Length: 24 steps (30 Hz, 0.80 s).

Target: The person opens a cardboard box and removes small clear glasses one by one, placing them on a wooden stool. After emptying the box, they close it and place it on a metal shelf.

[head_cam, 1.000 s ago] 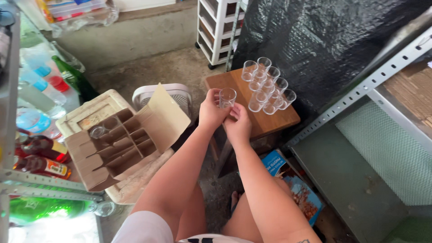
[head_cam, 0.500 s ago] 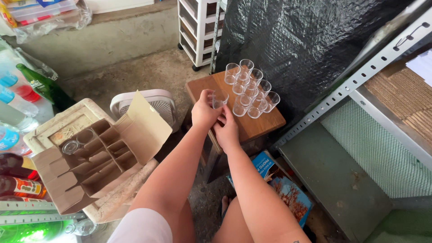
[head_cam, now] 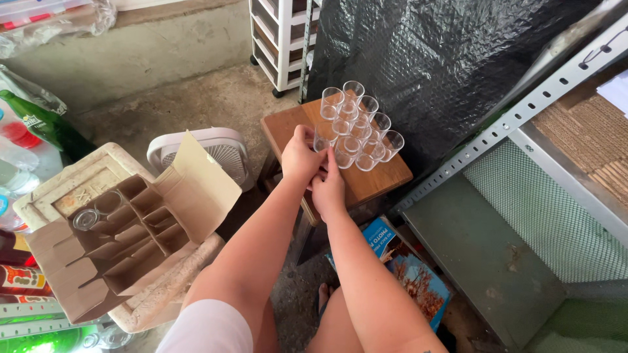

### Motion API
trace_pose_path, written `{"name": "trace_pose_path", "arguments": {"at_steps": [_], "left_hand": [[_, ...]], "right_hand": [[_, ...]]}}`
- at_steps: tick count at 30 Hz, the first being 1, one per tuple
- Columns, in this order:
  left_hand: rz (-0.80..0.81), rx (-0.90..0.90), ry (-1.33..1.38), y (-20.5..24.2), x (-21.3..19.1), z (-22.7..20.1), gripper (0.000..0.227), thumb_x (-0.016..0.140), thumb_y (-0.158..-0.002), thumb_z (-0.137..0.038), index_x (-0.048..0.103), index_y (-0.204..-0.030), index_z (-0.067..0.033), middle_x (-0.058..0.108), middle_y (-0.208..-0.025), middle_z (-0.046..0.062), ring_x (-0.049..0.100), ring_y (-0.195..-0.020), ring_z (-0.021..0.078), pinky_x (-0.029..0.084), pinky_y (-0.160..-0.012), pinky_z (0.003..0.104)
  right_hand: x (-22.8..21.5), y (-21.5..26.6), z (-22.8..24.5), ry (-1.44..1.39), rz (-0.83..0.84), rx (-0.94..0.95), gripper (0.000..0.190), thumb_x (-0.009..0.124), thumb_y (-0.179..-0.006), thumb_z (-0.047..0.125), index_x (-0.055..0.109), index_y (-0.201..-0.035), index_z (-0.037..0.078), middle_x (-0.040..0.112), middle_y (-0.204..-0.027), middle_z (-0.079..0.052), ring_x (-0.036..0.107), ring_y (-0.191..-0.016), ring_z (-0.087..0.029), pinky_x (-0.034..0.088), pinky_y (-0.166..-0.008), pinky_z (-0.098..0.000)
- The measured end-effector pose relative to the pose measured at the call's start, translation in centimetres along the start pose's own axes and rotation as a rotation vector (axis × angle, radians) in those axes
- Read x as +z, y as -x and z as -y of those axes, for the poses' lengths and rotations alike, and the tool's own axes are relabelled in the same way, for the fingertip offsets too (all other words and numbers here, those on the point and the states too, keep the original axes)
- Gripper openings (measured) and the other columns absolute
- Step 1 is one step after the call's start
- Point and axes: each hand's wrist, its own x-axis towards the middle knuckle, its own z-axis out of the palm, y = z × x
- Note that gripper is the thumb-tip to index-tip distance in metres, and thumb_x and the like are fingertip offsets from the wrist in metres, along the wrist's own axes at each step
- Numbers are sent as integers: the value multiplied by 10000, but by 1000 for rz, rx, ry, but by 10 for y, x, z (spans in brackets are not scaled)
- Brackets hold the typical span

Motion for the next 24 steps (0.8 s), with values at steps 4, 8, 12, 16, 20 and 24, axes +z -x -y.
{"name": "trace_pose_path", "arguments": {"at_steps": [4,8,12,16,20,24], "left_hand": [[-3,-10,-16,-6,10,5,498,833,-777,-376,516,-1145,-269,745,-1129,-55,696,-1174,224,549,-1037,431],[-55,15,-46,-17,21,19,470,862,-763,-393,525,-1060,-256,725,-1036,-46,697,-1137,227,556,-1007,433],[-42,34,-51,-22,27,27,429,853,-792,-332,547,-1088,-278,700,-1066,-48,682,-1165,211,557,-1016,413],[-38,38,-64,-23,29,31,396,844,-793,-352,570,-1073,-289,688,-1048,-56,683,-1151,194,560,-1014,411],[-55,63,-73,-27,35,36,355,831,-810,-334,609,-1086,-310,692,-1063,-53,683,-1149,201,570,-1010,411],[-90,113,-72,-36,44,49,315,831,-815,-310,663,-1082,-310,685,-1046,-58,696,-1108,202,584,-994,413]], "right_hand": [[0,2,0,5,-20,-3,751,470,-964,-51,266,-1646,190,518,-1497,-219,665,-1190,-310,709,-769,-379],[-2,4,1,56,-37,-25,736,468,-973,-48,286,-1639,206,529,-1497,-229,673,-1194,-315,712,-722,-348],[-4,1,-5,79,-36,-40,716,474,-966,-61,326,-1626,174,546,-1477,-246,677,-1185,-329,713,-684,-332],[-5,-1,-9,99,-36,-36,707,474,-968,-53,332,-1623,172,562,-1464,-232,681,-1185,-315,713,-686,-321],[-5,-13,-25,92,-35,-58,687,475,-980,-52,347,-1617,170,568,-1456,-233,679,-1191,-317,710,-657,-305],[-5,-17,-27,106,-25,-73,699,467,-967,-77,349,-1616,154,572,-1452,-237,669,-1205,-338,711,-663,-314]]}}
